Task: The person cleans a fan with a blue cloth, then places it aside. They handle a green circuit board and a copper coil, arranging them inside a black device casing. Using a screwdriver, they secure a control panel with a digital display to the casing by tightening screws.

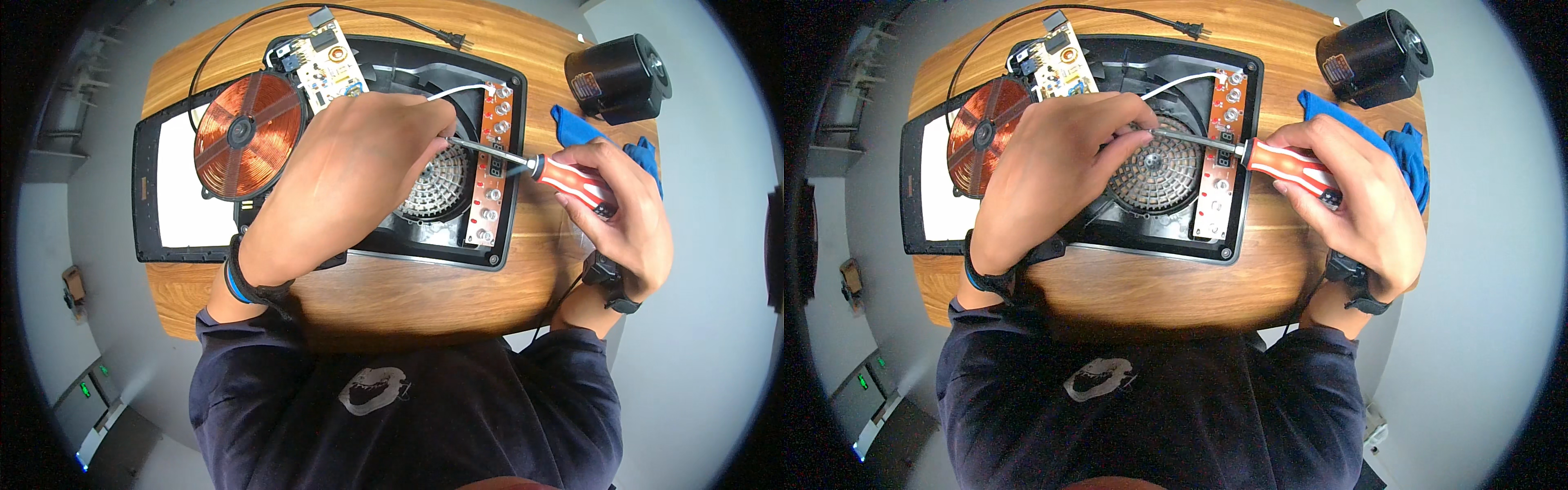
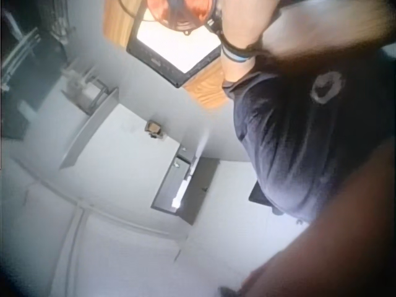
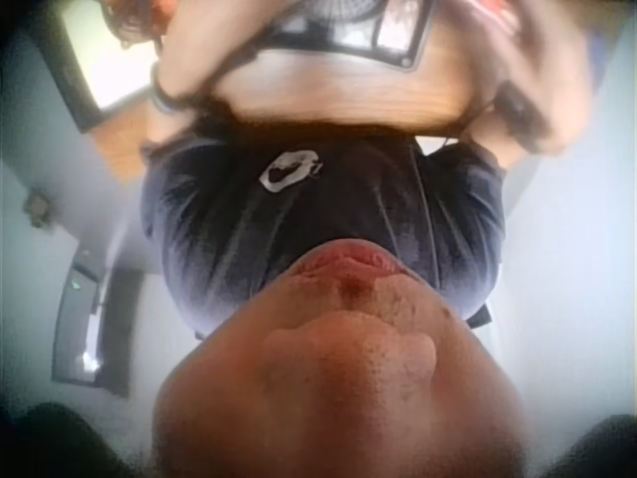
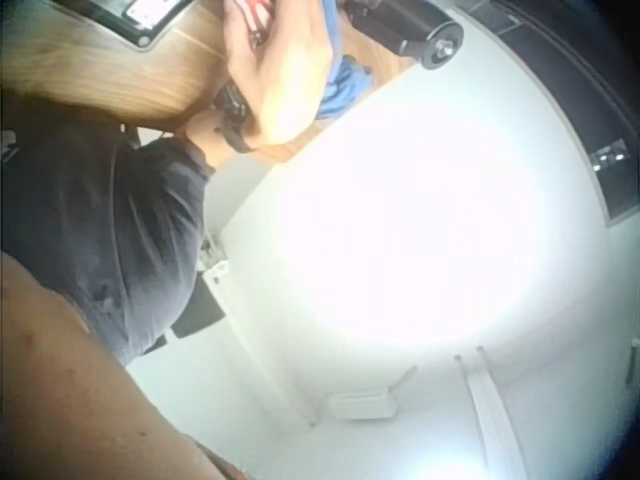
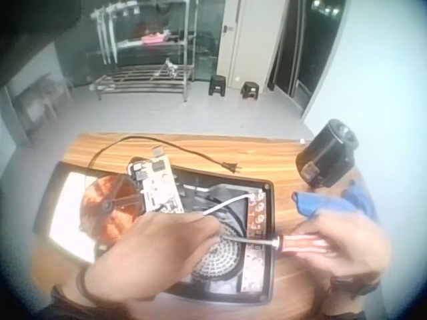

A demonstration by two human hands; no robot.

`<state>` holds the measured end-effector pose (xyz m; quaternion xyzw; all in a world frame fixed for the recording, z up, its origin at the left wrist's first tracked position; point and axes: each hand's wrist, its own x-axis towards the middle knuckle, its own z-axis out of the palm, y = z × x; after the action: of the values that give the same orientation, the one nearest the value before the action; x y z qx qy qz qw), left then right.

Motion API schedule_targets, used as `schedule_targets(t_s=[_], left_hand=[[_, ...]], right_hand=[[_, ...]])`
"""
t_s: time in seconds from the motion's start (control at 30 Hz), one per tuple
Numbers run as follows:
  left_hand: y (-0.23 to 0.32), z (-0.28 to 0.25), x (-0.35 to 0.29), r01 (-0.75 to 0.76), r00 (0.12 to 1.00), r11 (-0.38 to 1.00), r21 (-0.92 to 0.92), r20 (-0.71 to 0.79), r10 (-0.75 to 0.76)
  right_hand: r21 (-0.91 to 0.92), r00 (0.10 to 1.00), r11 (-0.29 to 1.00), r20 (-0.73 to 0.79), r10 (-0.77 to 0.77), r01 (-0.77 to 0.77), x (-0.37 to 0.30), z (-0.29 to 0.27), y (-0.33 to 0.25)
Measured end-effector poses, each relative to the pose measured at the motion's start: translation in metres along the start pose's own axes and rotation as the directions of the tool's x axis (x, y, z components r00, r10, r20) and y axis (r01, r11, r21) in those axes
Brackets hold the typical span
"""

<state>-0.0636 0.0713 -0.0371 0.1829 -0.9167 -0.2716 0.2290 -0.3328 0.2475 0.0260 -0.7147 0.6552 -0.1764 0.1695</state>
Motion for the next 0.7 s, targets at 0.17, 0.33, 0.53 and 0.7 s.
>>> schedule_targets(t_s=[0.17,0.33,0.53,0.7], left_hand=[[0.001,0.001,0.000,-0.003,1.000,1.000,0.026,0.004,0.003],[-0.003,0.003,-0.002,-0.055,0.998,0.997,0.048,0.019,0.054],[-0.003,0.005,-0.006,-0.092,0.995,0.985,0.144,0.040,0.087],[-0.013,0.010,-0.008,-0.098,0.995,0.995,0.031,-0.011,0.099]], right_hand=[[-0.019,0.998,0.998,-0.007,-0.063,0.063,0.000,0.001,0.007],[-0.015,0.999,0.999,0.006,-0.046,0.046,-0.001,0.001,0.003],[-0.026,0.998,0.998,0.030,-0.048,0.049,0.002,0.002,0.003],[-0.065,0.999,0.997,0.027,-0.040,0.042,-0.001,0.002,0.006]])
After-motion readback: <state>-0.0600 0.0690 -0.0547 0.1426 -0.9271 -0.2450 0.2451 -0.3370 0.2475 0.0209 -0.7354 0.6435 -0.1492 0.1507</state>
